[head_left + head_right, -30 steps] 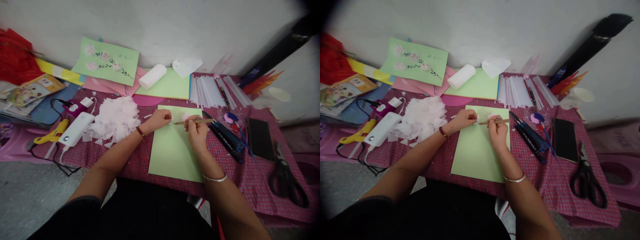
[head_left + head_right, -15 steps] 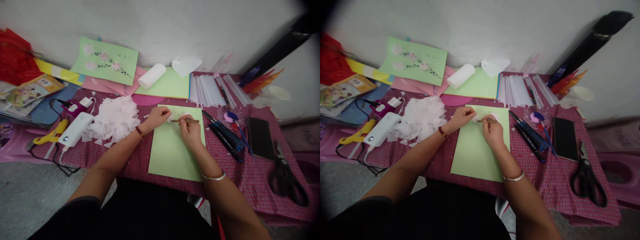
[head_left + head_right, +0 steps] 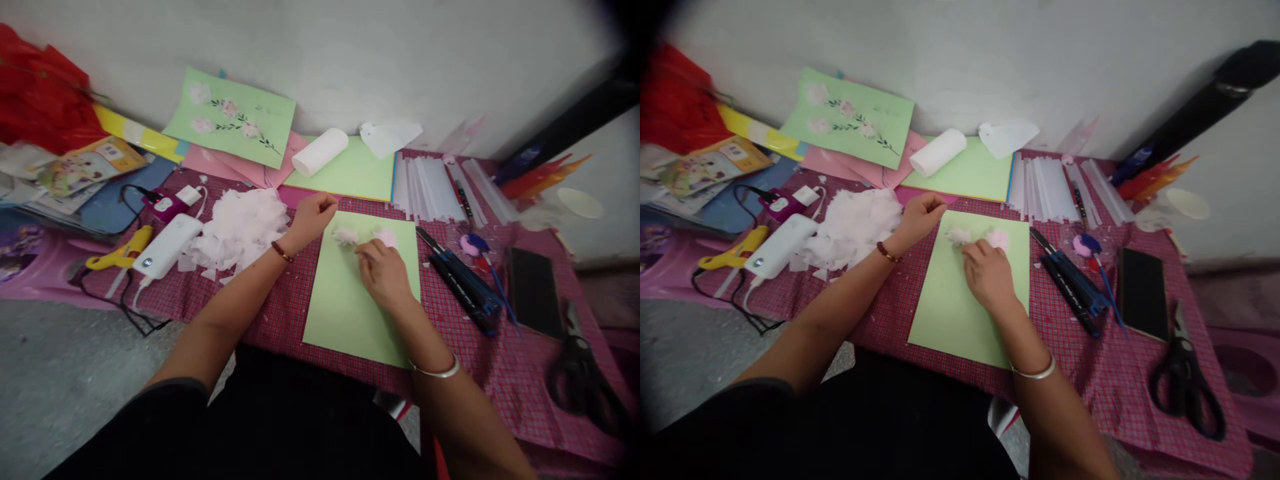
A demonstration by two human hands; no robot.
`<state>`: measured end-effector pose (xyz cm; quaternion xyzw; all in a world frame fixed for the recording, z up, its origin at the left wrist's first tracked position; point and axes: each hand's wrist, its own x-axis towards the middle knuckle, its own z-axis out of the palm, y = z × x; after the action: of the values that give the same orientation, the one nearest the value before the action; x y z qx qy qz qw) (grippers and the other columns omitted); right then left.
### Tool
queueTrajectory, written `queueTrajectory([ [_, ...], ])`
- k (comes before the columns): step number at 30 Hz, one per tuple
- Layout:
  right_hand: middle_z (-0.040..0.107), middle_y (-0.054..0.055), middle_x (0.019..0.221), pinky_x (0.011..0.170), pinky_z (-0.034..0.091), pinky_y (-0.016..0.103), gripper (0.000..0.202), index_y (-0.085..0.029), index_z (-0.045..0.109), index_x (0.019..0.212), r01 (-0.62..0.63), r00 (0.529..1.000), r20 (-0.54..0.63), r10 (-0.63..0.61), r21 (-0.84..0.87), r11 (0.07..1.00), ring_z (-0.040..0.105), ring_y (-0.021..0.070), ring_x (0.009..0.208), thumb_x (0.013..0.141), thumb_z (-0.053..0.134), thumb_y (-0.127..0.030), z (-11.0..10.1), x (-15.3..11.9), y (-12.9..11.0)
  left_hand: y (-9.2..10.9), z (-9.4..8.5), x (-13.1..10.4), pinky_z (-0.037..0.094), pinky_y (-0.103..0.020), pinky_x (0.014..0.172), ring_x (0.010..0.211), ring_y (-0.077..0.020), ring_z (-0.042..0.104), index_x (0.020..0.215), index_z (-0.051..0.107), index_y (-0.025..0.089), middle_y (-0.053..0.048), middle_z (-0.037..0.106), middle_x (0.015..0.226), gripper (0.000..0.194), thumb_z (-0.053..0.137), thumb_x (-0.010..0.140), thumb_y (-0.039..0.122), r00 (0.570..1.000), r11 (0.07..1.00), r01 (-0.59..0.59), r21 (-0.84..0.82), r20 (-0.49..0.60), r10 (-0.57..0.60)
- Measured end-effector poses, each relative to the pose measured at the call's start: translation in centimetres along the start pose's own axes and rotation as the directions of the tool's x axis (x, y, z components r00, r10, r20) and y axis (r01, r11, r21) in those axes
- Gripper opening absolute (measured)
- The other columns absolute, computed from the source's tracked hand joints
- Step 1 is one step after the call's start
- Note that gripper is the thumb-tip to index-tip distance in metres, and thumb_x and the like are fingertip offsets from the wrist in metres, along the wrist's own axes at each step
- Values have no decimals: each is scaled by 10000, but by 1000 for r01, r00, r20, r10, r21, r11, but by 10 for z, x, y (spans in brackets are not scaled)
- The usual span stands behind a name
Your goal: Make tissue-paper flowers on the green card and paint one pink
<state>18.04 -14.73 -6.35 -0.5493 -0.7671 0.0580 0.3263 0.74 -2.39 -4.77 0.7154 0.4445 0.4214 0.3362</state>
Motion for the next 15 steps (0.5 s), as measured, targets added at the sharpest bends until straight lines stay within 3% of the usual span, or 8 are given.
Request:
queueTrajectory([
  [2, 630, 45, 818, 618, 416, 315, 186, -206, 611, 900, -119, 977, -148, 155, 226, 967, 576, 178, 678, 953, 442, -262, -1, -2, 7, 9, -17, 5, 345, -224, 561, 589, -83, 462, 721, 585, 148, 29, 538, 625, 84, 556, 799, 144, 999, 999, -15, -50, 47, 18],
  [5, 587, 0, 686, 527, 426, 289, 214, -217, 596, 835, -232, 862, -250, 442, 580, 781, 527, 145, 539, 948, 487, -363, 1, -2, 17, 19, -52, 4, 323, -215, 529, 551, -72, 443, 707, 589, 142, 34, 516, 597, 88, 560, 790, 148, 983, 1000, 0, -3, 183, 1],
  [8, 588, -15, 631, 471, 417, 268, 208, -234, 612, 806, -249, 802, -158, 576, 787, 564, 513, 135, 489, 905, 562, -410, 5, 0, 24, 21, -88, -13, 334, -213, 529, 550, -74, 460, 699, 607, 140, 29, 542, 594, 91, 576, 779, 171, 923, 989, -10, 150, 382, -49],
  [11, 601, -16, 614, 442, 400, 250, 198, -243, 638, 784, -279, 785, -61, 617, 854, 439, 508, 126, 474, 865, 623, -423, 10, 1, 24, 16, -112, -44, 400, -220, 581, 613, -96, 536, 750, 630, 149, 7, 624, 675, 79, 566, 784, 179, 855, 961, -39, 274, 507, -110],
  [15, 603, -17, 603, 417, 391, 235, 204, -235, 651, 759, -295, 776, -4, 631, 882, 369, 496, 111, 453, 832, 659, -426, 13, 2, 20, 2, -117, -87, 483, -294, 741, 799, -166, 605, 849, 620, 167, -40, 662, 852, 74, 582, 794, 199, 888, 852, -161, 499, 450, -95],
])
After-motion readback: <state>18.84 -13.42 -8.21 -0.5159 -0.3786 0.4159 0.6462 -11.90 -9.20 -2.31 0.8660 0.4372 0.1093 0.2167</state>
